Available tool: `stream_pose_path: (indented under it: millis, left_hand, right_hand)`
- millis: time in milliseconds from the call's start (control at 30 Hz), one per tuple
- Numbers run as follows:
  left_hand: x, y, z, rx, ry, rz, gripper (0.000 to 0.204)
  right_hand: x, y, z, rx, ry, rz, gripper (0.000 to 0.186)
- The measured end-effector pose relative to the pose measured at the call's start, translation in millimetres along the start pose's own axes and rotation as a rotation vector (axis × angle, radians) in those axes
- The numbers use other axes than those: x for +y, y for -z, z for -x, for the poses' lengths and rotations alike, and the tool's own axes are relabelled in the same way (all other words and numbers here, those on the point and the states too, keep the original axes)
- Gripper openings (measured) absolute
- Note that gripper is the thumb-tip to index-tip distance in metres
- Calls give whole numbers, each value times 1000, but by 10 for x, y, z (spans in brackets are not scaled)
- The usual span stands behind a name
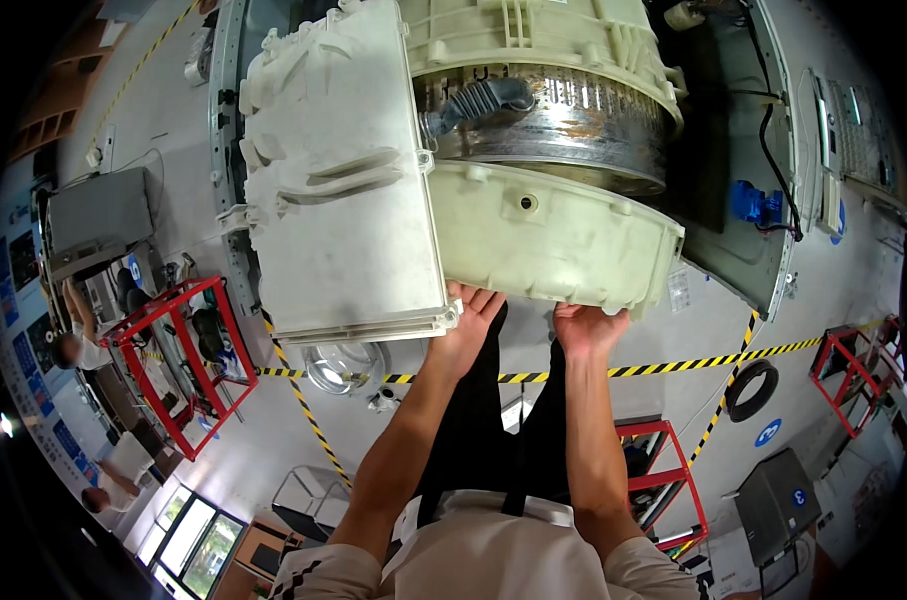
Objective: The person removes a plastic component from the top of an internal washing machine drum assembly and then uses a screwdriver to reattach a metal access panel to the back of the machine's outer housing.
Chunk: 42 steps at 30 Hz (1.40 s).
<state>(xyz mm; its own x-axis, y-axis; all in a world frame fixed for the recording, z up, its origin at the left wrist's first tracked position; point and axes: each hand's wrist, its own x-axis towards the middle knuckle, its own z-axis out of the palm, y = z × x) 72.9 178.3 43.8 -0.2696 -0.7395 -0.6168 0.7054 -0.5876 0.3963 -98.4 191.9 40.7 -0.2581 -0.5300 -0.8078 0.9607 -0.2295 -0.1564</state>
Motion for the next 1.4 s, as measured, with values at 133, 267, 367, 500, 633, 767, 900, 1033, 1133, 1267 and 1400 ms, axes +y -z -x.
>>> stream_pose_path:
  millis: [133,267,367,500,633,767,900,1033,1133,1267,1400]
  left_hand:
    - [480,-30,317,-80,109,-443,44]
    - [757,-172,563,-122,-121,-297,47]
    - [875,-120,706,-255,-69,5,49]
    - [1113,-349,778,-291,-263,-33,56]
    - [1191,-412,783,-303,-266,-160,54]
    - [1132,-328,785,-265,-302,-206,47]
    - [1131,-349,762,-264,-304,-231,47]
    - [1103,-301,765,-219,-273,-201,48]
    - [1086,-332,788,-153,-210,-128,44]
    - [1071,-377,791,-27,-99,-85,29]
    - [1065,-399,772,12,-78,-99,21]
  right_hand:
    - [-11,1,-125,33,-40,45,49]
    - [-49,26,-262,75,-64,52,50]
    - [-33,63,-312,90,-63,84,53]
    - [3,-20,-177,61,-119,75,52]
    - [-44,154,-147,102,-110,183,58]
    - [-138,341,-81,15,-10,289,54]
    - [-118,458,-51,17,-13,310,53]
    - [-113,506,1,-9,-8,330,53]
    - [-135,562,51,-38,14,349,52]
    - [-182,642,111,-71,43,376,52]
    - [-124,723,204,-107,44,400,51]
